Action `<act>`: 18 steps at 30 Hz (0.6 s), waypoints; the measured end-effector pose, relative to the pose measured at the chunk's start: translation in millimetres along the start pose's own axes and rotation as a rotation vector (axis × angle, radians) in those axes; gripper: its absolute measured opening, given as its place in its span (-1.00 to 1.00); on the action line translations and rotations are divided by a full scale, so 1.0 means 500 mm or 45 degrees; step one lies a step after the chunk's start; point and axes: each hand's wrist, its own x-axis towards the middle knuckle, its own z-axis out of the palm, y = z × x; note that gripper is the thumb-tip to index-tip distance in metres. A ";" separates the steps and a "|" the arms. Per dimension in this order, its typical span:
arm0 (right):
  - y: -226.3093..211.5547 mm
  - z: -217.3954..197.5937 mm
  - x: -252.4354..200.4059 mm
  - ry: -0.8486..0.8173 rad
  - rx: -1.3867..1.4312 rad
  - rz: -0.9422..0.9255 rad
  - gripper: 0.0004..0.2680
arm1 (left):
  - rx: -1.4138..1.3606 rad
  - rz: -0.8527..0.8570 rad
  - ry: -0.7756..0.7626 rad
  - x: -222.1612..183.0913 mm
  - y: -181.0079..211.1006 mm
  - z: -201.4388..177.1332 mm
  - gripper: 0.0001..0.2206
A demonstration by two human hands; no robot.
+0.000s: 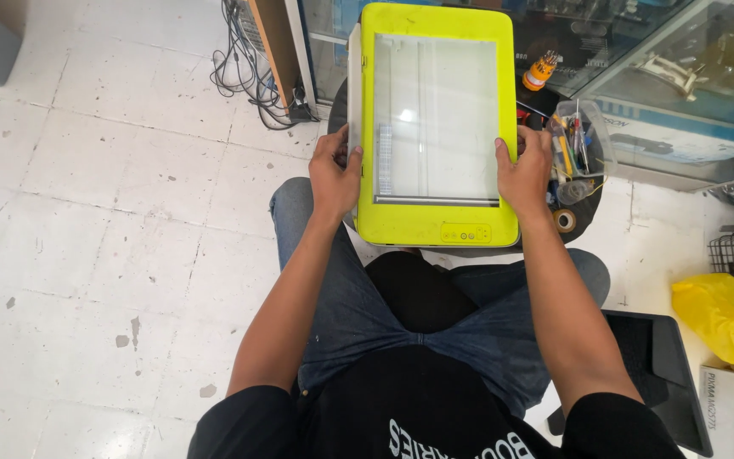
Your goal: Screwing a circuit board onto a scanner frame and then fitting the frame onto the scanner body.
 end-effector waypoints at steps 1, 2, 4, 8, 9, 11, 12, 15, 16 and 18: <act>-0.006 -0.003 -0.003 -0.004 0.006 0.013 -0.74 | 0.003 0.019 0.000 0.002 -0.008 0.000 -0.63; -0.005 0.000 0.000 -0.009 0.004 0.016 -0.74 | 0.003 0.013 -0.001 0.004 -0.008 -0.002 -0.63; -0.003 0.005 0.004 -0.011 0.035 0.019 -0.74 | -0.004 0.026 -0.006 0.011 -0.006 -0.005 -0.64; 0.006 0.010 0.007 -0.012 0.021 -0.065 -0.73 | -0.018 0.022 0.020 0.002 -0.010 -0.009 -0.63; 0.013 0.013 0.008 0.009 -0.004 -0.119 -0.72 | -0.016 0.033 0.032 -0.004 -0.010 -0.011 -0.64; 0.017 0.016 0.008 0.017 -0.022 -0.172 -0.71 | -0.006 0.033 0.050 -0.012 -0.005 -0.015 -0.64; 0.013 0.016 0.009 0.014 0.013 -0.170 -0.73 | -0.020 0.030 0.050 -0.014 0.003 -0.017 -0.64; 0.001 0.006 0.011 0.003 0.050 -0.140 -0.76 | -0.040 0.030 0.046 -0.006 0.010 -0.010 -0.63; -0.004 0.002 0.010 -0.009 0.055 -0.104 -0.77 | -0.038 0.027 0.038 -0.003 0.010 -0.007 -0.64; -0.005 -0.002 0.015 0.005 0.048 -0.091 -0.76 | -0.037 0.028 0.035 0.003 0.008 -0.003 -0.64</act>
